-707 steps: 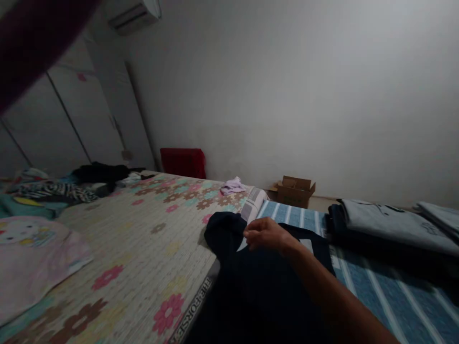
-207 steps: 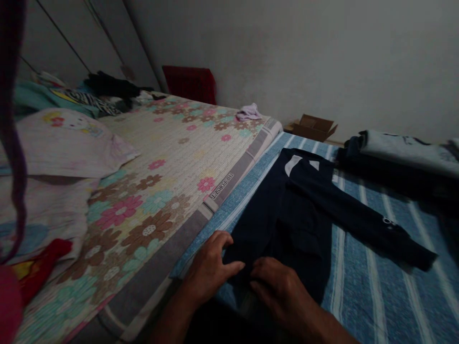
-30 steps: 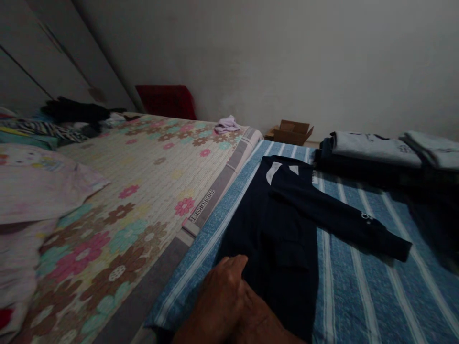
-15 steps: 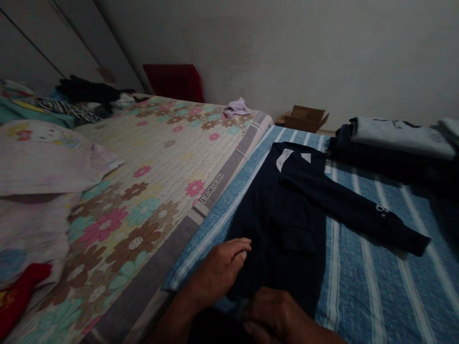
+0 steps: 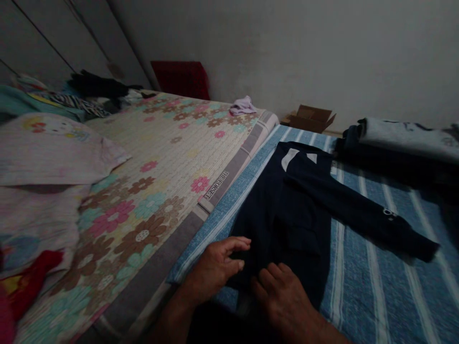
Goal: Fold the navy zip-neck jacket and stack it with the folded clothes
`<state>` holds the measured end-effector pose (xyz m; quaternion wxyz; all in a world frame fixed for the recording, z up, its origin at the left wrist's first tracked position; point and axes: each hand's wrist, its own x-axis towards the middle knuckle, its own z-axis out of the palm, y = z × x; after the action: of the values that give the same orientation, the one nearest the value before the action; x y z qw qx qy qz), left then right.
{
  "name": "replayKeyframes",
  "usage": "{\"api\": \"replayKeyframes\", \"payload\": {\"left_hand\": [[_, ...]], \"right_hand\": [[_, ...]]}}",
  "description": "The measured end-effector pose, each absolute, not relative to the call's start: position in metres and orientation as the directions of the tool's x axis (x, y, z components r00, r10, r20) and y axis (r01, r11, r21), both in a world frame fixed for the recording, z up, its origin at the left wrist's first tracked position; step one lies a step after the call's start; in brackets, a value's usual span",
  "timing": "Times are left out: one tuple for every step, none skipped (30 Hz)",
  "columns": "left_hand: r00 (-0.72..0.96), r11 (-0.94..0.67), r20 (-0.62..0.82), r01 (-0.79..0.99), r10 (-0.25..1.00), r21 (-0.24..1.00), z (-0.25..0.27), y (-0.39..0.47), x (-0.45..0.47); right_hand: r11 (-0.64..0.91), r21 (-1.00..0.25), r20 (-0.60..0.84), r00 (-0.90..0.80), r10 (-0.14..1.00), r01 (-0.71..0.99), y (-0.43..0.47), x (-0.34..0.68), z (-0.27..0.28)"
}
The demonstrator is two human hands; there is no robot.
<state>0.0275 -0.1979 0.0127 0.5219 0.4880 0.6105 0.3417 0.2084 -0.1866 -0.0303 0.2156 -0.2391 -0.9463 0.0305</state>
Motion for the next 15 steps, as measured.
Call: {"api": "replayKeyframes", "payload": {"left_hand": [[0.037,0.312,-0.329,0.231,0.944,0.921,0.012,-0.199,0.024],[0.055,0.345,-0.367,0.236,0.929,0.908,0.012,-0.201,0.021],[0.074,0.380,-0.410,0.256,0.909,0.889,0.013,-0.202,0.018],[0.090,0.411,-0.453,0.291,0.887,0.864,0.014,-0.203,0.016],[0.104,0.429,-0.486,0.336,0.868,0.838,0.015,-0.204,0.015],[0.116,0.432,-0.506,0.383,0.855,0.817,0.016,-0.205,0.014],[0.127,0.423,-0.516,0.425,0.847,0.800,0.017,-0.205,0.014],[0.137,0.411,-0.519,0.458,0.844,0.789,0.019,-0.205,0.014],[0.143,0.396,-0.517,0.485,0.844,0.780,0.020,-0.205,0.014],[0.145,0.380,-0.512,0.508,0.847,0.773,0.021,-0.205,0.015],[0.141,0.366,-0.504,0.529,0.852,0.766,0.023,-0.205,0.016],[0.133,0.354,-0.497,0.548,0.858,0.758,0.025,-0.206,0.017],[0.127,0.343,-0.491,0.567,0.862,0.749,0.027,-0.206,0.019],[0.118,0.330,-0.482,0.589,0.868,0.738,0.030,-0.205,0.021],[0.101,0.311,-0.463,0.614,0.880,0.725,0.033,-0.205,0.025]], "right_hand": [[0.884,-0.167,0.403,-0.788,0.466,0.437,-0.187,0.209,-0.030],[0.886,-0.176,0.418,-0.782,0.462,0.429,-0.187,0.209,-0.030],[0.890,-0.184,0.441,-0.775,0.454,0.417,-0.187,0.209,-0.029],[0.896,-0.193,0.469,-0.764,0.443,0.400,-0.188,0.209,-0.027],[0.903,-0.202,0.503,-0.751,0.428,0.380,-0.187,0.209,-0.026],[0.911,-0.209,0.538,-0.736,0.411,0.355,-0.187,0.208,-0.024],[0.922,-0.211,0.576,-0.720,0.386,0.325,-0.187,0.206,-0.023],[0.934,-0.206,0.614,-0.704,0.356,0.292,-0.186,0.205,-0.022],[0.943,-0.200,0.644,-0.690,0.331,0.266,-0.185,0.203,-0.023],[0.947,-0.197,0.656,-0.683,0.321,0.255,-0.183,0.201,-0.024],[0.946,-0.196,0.654,-0.684,0.323,0.258,-0.182,0.200,-0.027],[0.941,-0.197,0.640,-0.691,0.337,0.276,-0.180,0.198,-0.031],[0.932,-0.200,0.619,-0.698,0.359,0.301,-0.179,0.197,-0.035],[0.924,-0.204,0.600,-0.705,0.379,0.324,-0.178,0.196,-0.039],[0.919,-0.204,0.590,-0.707,0.390,0.337,-0.178,0.195,-0.044]]}}
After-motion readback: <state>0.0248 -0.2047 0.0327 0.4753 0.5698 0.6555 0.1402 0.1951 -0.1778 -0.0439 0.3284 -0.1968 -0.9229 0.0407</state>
